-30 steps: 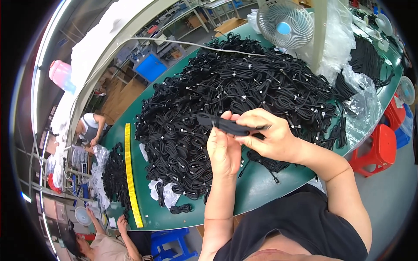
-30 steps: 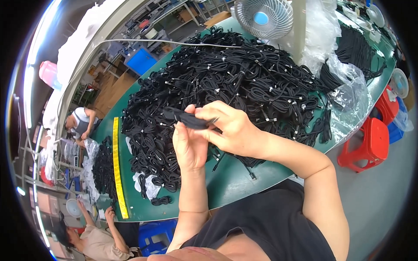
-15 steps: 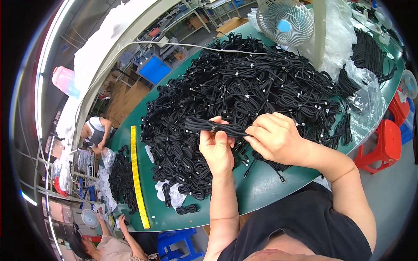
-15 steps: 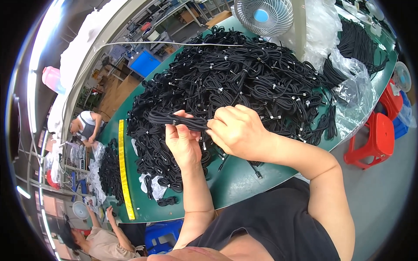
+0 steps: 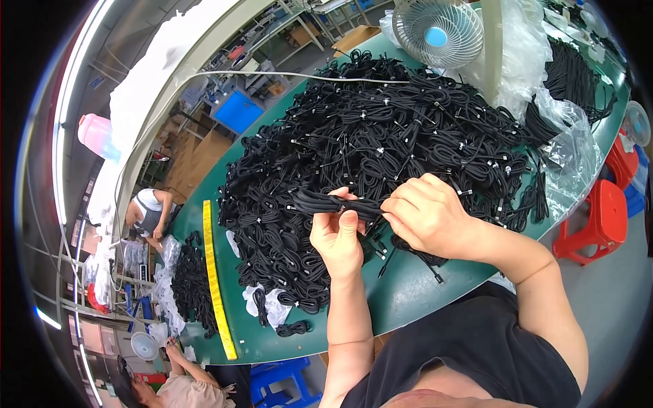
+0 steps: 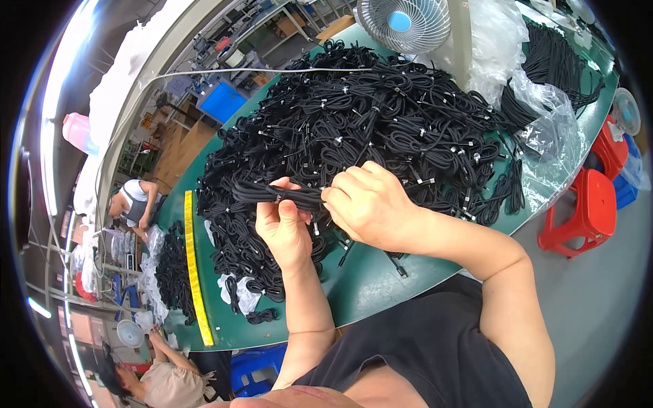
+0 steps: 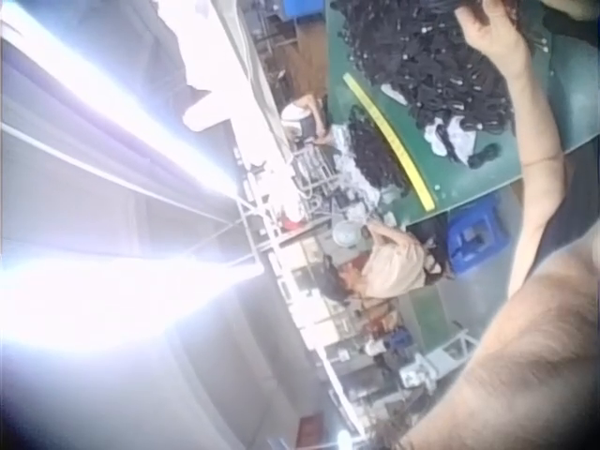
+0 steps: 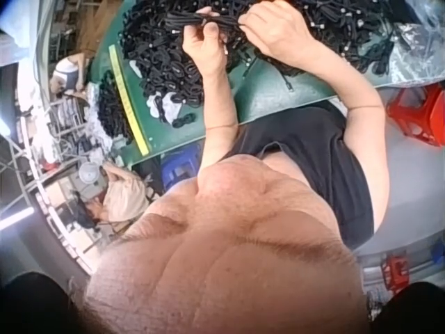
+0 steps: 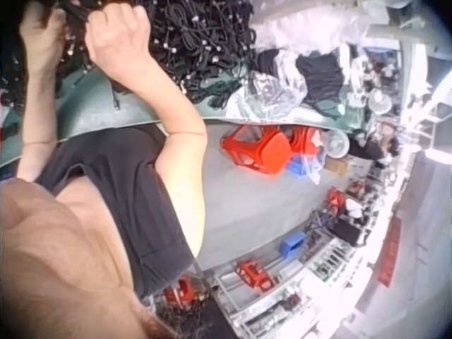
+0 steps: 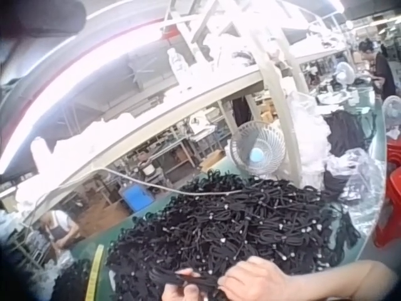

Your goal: Bundling black cables using white twist ties at a factory workbench.

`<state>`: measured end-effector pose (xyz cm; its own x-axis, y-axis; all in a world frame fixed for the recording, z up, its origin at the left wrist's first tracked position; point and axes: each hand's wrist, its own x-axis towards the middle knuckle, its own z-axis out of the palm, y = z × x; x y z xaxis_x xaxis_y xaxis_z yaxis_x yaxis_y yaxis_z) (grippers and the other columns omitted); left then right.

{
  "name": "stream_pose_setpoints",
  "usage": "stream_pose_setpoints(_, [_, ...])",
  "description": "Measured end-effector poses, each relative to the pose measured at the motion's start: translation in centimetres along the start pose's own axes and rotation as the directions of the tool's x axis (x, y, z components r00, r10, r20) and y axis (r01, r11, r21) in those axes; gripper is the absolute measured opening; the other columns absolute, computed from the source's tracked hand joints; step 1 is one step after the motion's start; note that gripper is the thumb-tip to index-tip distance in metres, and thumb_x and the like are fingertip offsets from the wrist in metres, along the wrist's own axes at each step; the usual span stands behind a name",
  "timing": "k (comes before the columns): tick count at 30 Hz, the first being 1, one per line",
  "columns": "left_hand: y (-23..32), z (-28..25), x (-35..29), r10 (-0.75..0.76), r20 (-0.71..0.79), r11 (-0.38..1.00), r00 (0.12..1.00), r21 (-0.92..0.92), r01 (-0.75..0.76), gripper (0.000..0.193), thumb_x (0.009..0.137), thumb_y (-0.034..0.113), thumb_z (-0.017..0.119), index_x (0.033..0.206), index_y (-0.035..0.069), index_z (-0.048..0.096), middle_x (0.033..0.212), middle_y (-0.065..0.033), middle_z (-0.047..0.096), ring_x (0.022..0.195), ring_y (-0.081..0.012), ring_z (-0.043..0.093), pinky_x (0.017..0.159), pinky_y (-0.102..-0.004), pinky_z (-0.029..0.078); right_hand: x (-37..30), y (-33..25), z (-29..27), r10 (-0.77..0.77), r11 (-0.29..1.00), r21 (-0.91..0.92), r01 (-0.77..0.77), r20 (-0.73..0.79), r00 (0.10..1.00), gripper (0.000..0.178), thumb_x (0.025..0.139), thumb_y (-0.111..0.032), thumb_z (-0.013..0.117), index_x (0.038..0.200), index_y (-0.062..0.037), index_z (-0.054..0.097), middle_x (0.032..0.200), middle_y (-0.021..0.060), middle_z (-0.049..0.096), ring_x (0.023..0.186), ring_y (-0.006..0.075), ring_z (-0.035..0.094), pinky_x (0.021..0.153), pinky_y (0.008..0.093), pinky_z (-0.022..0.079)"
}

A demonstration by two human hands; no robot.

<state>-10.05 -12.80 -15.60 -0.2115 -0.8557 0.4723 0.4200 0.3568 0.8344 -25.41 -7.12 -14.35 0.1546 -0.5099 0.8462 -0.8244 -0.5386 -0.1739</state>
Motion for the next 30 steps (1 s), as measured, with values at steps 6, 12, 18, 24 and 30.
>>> stream_pose_setpoints(6, [0.0, -0.1, -0.3, -0.090, 0.083, 0.996, 0.992, -0.012, 0.091, 0.035, 0.082, 0.019, 0.067, 0.107, -0.002, 0.055, 0.088, -0.0056, 0.058, 0.060, -0.0070, 0.051, 0.051, -0.0184, 0.042, 0.1, -0.4, -0.1, -0.031, 0.998, 0.049, 0.032, -0.017, 0.999, 0.012, 0.067, -0.008, 0.066, 0.075, -0.0029, 0.058, 0.068, 0.0041, 0.051, 0.062, 0.0183, 0.051, 0.057, 0.0297, 0.037])
stream_pose_setpoints(12, [0.0, -0.2, 0.1, -0.144, 0.112, 0.989, 0.983, -0.010, 0.146, 0.032, 0.084, 0.015, 0.064, 0.108, -0.002, 0.055, 0.086, -0.0054, 0.058, 0.060, -0.0071, 0.051, 0.052, -0.0182, 0.042, 0.5, -0.8, -0.2, 0.002, 0.997, -0.075, -0.005, -0.046, 0.999, 0.013, 0.067, -0.008, 0.066, 0.075, -0.0025, 0.057, 0.069, 0.0050, 0.051, 0.062, 0.0191, 0.052, 0.057, 0.0300, 0.038])
stream_pose_setpoints(18, [-0.1, -0.3, 0.0, -0.125, 0.122, 0.992, 0.985, 0.033, 0.122, 0.034, 0.086, 0.016, 0.062, 0.113, -0.003, 0.053, 0.088, -0.0040, 0.058, 0.063, -0.0059, 0.050, 0.053, -0.0177, 0.041, 0.5, -0.6, -0.4, 0.064, 0.991, 0.115, -0.065, 0.014, 0.998, 0.013, 0.066, -0.008, 0.064, 0.075, -0.0026, 0.057, 0.068, 0.0057, 0.051, 0.063, 0.0206, 0.053, 0.058, 0.0306, 0.039])
stream_pose_setpoints(24, [-0.2, 0.1, -0.2, -0.165, 0.197, 0.986, 0.966, 0.063, 0.156, 0.035, 0.089, 0.018, 0.057, 0.116, -0.004, 0.051, 0.086, -0.0022, 0.057, 0.062, -0.0049, 0.049, 0.054, -0.0176, 0.041, 1.1, -1.0, -1.0, 0.080, 0.996, 0.036, -0.081, 0.011, 0.997, 0.012, 0.069, -0.010, 0.065, 0.075, -0.0037, 0.057, 0.070, 0.0059, 0.051, 0.066, 0.0201, 0.055, 0.058, 0.0301, 0.042])
stream_pose_setpoints(30, [-0.5, -0.2, -0.4, -0.204, 0.219, 0.979, 0.954, 0.074, 0.192, 0.041, 0.088, 0.025, 0.058, 0.117, -0.004, 0.051, 0.090, -0.0029, 0.058, 0.063, -0.0044, 0.048, 0.054, -0.0171, 0.040, 0.7, -0.8, -1.0, 0.212, 0.938, 0.252, -0.238, 0.126, 0.969, 0.009, 0.070, -0.004, 0.065, 0.074, -0.0019, 0.057, 0.072, 0.0088, 0.057, 0.062, 0.0248, 0.057, 0.055, 0.0338, 0.048])
